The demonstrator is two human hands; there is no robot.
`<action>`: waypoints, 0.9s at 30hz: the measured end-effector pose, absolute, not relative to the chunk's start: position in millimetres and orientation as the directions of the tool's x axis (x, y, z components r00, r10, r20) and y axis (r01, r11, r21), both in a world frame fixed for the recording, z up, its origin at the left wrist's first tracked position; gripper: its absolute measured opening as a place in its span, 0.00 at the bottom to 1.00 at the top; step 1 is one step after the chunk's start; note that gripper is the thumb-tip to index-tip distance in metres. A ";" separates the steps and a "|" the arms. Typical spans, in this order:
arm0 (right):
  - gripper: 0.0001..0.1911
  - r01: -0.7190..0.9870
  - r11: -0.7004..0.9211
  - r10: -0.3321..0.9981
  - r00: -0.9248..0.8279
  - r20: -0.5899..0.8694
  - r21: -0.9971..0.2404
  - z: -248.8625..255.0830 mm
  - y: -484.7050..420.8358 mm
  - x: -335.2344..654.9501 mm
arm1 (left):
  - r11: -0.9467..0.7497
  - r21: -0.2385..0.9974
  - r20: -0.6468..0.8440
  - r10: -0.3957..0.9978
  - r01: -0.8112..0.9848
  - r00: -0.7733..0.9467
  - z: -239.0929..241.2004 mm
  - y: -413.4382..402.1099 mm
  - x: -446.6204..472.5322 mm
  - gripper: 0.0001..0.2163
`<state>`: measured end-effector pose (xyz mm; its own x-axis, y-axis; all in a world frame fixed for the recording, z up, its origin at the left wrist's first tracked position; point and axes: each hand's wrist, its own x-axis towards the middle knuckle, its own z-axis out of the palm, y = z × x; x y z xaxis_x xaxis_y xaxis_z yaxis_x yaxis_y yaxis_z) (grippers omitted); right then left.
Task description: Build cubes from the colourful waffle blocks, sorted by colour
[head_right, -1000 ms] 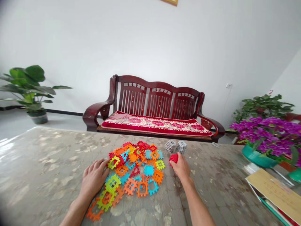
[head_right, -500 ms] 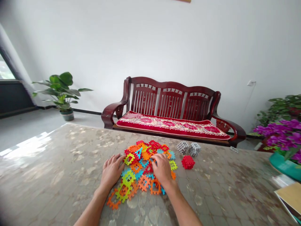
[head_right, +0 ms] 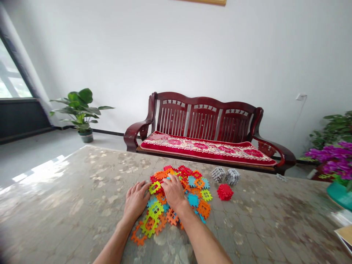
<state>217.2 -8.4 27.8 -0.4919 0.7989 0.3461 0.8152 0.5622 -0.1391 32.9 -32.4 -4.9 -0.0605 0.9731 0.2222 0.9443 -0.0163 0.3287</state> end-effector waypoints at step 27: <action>0.25 0.860 -0.049 0.981 0.136 0.136 -0.508 16.0 -56.6 364.1 | -0.010 0.245 0.221 0.974 0.969 -0.046 -5.6 -31.2 34.2 0.20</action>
<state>364.1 -56.6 16.0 0.1363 0.9813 0.1361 0.8598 -0.0489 -0.5083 34.2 -31.2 -5.6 -0.0457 0.9742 0.2212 0.9694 -0.0103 0.2455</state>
